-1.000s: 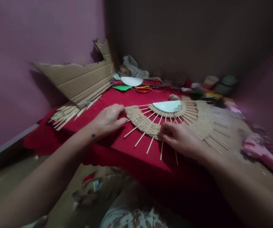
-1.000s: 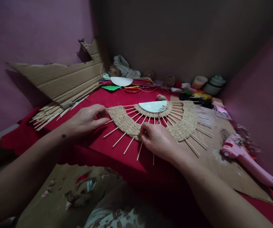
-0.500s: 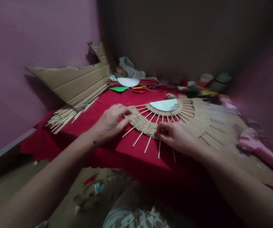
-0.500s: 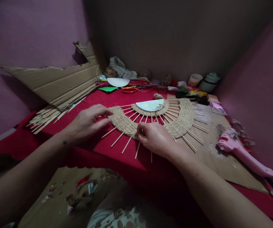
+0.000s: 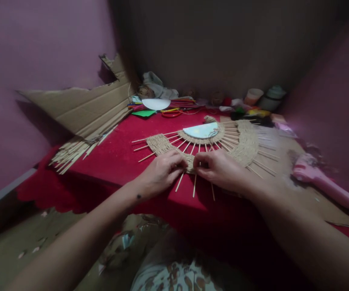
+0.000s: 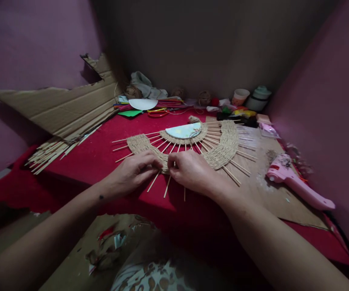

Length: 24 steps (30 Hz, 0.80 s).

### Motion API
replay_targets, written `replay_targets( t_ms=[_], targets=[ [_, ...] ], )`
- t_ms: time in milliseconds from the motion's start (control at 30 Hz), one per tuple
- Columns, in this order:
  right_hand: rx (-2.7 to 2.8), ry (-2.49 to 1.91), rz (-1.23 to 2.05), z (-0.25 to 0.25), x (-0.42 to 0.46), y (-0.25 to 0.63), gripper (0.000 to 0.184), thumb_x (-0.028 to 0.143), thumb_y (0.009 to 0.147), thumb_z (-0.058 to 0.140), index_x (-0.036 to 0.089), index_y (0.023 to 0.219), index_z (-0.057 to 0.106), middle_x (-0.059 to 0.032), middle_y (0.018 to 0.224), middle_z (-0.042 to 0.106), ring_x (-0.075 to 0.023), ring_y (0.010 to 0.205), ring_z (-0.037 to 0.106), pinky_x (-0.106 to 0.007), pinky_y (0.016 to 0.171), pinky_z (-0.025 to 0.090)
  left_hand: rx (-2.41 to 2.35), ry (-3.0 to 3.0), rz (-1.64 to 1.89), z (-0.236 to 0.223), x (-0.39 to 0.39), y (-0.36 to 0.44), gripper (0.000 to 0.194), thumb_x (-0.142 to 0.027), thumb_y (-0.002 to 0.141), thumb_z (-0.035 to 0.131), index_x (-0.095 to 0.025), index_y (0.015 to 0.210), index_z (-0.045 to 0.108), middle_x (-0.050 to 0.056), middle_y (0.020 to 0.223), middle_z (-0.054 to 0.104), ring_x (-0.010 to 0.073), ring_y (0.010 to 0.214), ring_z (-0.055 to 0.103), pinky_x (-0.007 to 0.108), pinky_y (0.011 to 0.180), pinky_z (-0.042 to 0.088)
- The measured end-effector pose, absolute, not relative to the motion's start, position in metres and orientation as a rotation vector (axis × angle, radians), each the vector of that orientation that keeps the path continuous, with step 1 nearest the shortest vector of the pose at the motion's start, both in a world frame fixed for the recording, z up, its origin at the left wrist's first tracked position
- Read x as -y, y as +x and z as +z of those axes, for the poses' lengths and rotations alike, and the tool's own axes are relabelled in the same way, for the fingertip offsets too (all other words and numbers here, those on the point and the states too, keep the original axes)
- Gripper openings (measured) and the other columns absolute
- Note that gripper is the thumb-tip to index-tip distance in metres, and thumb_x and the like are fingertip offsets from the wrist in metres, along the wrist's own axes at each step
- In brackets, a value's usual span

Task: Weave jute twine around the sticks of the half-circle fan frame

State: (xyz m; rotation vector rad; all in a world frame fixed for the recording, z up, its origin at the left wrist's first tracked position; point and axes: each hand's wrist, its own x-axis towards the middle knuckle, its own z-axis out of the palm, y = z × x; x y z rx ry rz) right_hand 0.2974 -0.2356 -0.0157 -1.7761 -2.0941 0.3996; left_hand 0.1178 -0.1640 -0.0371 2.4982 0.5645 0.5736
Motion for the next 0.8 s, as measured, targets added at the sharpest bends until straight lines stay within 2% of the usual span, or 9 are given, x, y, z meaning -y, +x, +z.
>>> replay_targets(
  t_ms=[167,300,567,733,800],
  targets=[
    [2.131,-1.726,0.482,-0.010,0.250,0.308,0.014,0.011,0.075,0.052,0.019,0.072,0.064,0.0010,0.060,0.060,-0.0090,0.053,0.047,-0.024,0.053,0.032,-0.582,2.536,0.557,-0.035,0.168,0.117,0.011,-0.013,0.085,0.052,-0.017,0.086,0.063,0.004,0.089,0.057,0.0139,0.086,0.053,0.030,0.079,0.046],
    [2.163,-1.694,0.428,-0.012,0.266,0.313,0.013,0.012,0.077,0.054,0.019,0.072,0.064,0.0012,0.063,0.060,-0.0092,0.056,0.049,-0.023,0.054,0.033,-0.550,2.540,0.555,-0.034,0.170,0.116,0.012,-0.016,0.085,0.053,-0.018,0.085,0.065,0.004,0.089,0.055,0.0134,0.082,0.052,0.029,0.076,0.046],
    [2.239,-1.675,0.347,-0.019,0.285,0.308,0.016,0.014,0.083,0.051,0.021,0.080,0.065,0.0001,0.071,0.063,-0.0102,0.062,0.052,-0.023,0.059,0.035,-0.388,2.630,0.520,-0.037,0.177,0.110,0.018,-0.020,0.090,0.048,-0.018,0.086,0.066,0.006,0.100,0.050,0.0124,0.085,0.052,0.026,0.076,0.045],
    [2.283,-1.708,0.115,-0.023,0.295,0.300,0.020,0.016,0.086,0.049,0.019,0.080,0.067,-0.0033,0.078,0.062,-0.0119,0.064,0.051,-0.025,0.058,0.033,-0.393,2.801,0.460,-0.035,0.182,0.108,0.028,-0.021,0.094,0.039,-0.016,0.082,0.064,0.005,0.088,0.049,0.0113,0.071,0.046,0.024,0.061,0.040],
    [2.263,-1.680,0.034,-0.026,0.299,0.297,0.021,0.017,0.087,0.048,0.019,0.082,0.069,-0.0044,0.077,0.061,-0.0131,0.065,0.051,-0.026,0.059,0.033,-0.332,2.935,0.442,-0.033,0.183,0.108,0.028,-0.020,0.094,0.037,-0.015,0.083,0.063,0.005,0.083,0.050,0.0125,0.069,0.044,0.025,0.061,0.038]
  ],
)
